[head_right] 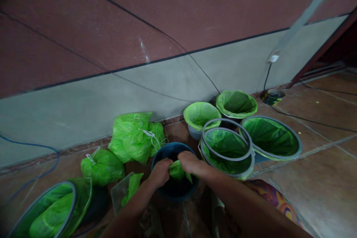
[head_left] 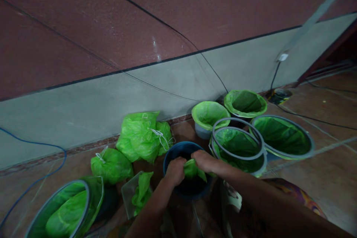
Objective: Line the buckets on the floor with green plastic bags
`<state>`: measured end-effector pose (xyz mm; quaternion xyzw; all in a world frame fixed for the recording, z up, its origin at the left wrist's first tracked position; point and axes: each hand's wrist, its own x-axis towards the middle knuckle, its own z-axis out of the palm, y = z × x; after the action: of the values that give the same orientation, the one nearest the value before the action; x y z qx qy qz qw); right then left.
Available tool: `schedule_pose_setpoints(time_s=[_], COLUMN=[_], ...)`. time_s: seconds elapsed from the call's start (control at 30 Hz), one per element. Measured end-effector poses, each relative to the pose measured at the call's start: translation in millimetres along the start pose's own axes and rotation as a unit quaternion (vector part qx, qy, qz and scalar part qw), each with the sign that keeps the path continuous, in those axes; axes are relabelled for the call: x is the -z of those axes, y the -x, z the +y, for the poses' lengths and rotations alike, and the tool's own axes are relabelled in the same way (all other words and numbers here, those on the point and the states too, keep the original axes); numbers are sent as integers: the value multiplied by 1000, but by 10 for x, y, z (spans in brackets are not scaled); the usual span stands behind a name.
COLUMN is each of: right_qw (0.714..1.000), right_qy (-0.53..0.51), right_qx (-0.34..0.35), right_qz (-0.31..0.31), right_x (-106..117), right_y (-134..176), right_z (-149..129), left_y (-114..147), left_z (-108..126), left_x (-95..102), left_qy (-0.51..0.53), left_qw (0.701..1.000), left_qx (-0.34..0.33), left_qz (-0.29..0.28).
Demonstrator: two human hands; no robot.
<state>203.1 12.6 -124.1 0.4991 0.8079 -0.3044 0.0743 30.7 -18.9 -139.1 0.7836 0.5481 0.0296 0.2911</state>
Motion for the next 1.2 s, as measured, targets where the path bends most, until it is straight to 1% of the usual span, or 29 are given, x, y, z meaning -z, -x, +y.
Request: schedule_pose_setpoints(time_s=[0.07, 0.1, 0.13, 0.2, 0.23, 0.27, 0.3, 0.33, 0.4, 0.43, 0.47, 0.5, 0.57, 0.67, 0.7, 0.73, 0.8, 0.83, 0.87, 0.9, 0.97, 1.03, 1.07, 1.1, 1.13, 1.2], right_qw=[1000, 1000, 1000, 999, 998, 996, 992, 985, 963, 950, 938, 928, 918, 920, 926, 936, 963, 977, 987, 992, 989, 972, 966, 967, 973, 990], right_qy=[3, -4, -14, -43, -64, -91, -127, -170, -268, -311, -345, -369, -393, -391, -376, -351, -266, -211, -155, -106, -49, -55, -72, -88, -100, -106], right_qx=[2, 5, 7, 4, -3, -14, -24, -29, -19, -8, 2, 10, 16, 2, -6, -10, -2, 5, 9, 8, -12, -40, -48, -47, -37, -5], right_qz=[3, 2, 0, -7, -9, -12, -15, -19, -31, -36, -42, -47, -51, -34, -29, -28, -30, -35, -44, -65, -142, -223, -242, -236, -203, -89], right_x=[24, 31, 32, 19, 4, -15, -40, -69, -139, -176, -212, -243, -282, -238, -193, -134, 10, 85, 156, 218, 314, 379, 404, 427, 446, 465], right_y=[-7, -7, -8, -11, -16, -24, -34, -47, -78, -96, -114, -131, -162, -182, -176, -163, -112, -76, -34, 11, 98, 159, 173, 176, 167, 121], right_z=[18, 22, 21, 13, 7, 2, -2, -4, 0, 4, 9, 15, 25, 39, 46, 56, 91, 114, 141, 168, 213, 235, 236, 231, 220, 183], left_y=[23, 26, 22, 3, -10, -22, -32, -39, -41, -38, -33, -30, -26, -28, -25, -19, 8, 26, 46, 65, 95, 108, 108, 105, 101, 92], left_z=[-33, -53, -72, -94, -94, -88, -76, -62, -34, -25, -20, -21, -32, -62, -74, -89, -129, -153, -179, -204, -246, -265, -264, -256, -242, -199], left_x=[77, 103, 120, 127, 118, 100, 74, 40, -42, -83, -119, -147, -166, -100, -55, -2, 124, 192, 260, 326, 440, 513, 531, 536, 530, 495], left_qy=[-77, -90, -87, -47, -9, 42, 110, 191, 342, 391, 416, 423, 422, 437, 422, 384, 242, 155, 74, 7, -73, -102, -105, -101, -94, -72], left_qw=[995, 991, 986, 974, 967, 960, 951, 939, 903, 888, 882, 882, 886, 883, 892, 911, 961, 979, 987, 988, 981, 975, 974, 974, 975, 977], left_qx=[38, 62, 89, 155, 191, 224, 250, 265, 255, 238, 219, 202, 181, 162, 154, 144, 121, 114, 112, 113, 123, 122, 112, 98, 82, 47], left_qz=[49, 80, 111, 159, 169, 164, 144, 112, 49, 34, 33, 41, 63, 62, 56, 49, 54, 68, 86, 103, 133, 156, 168, 178, 186, 193])
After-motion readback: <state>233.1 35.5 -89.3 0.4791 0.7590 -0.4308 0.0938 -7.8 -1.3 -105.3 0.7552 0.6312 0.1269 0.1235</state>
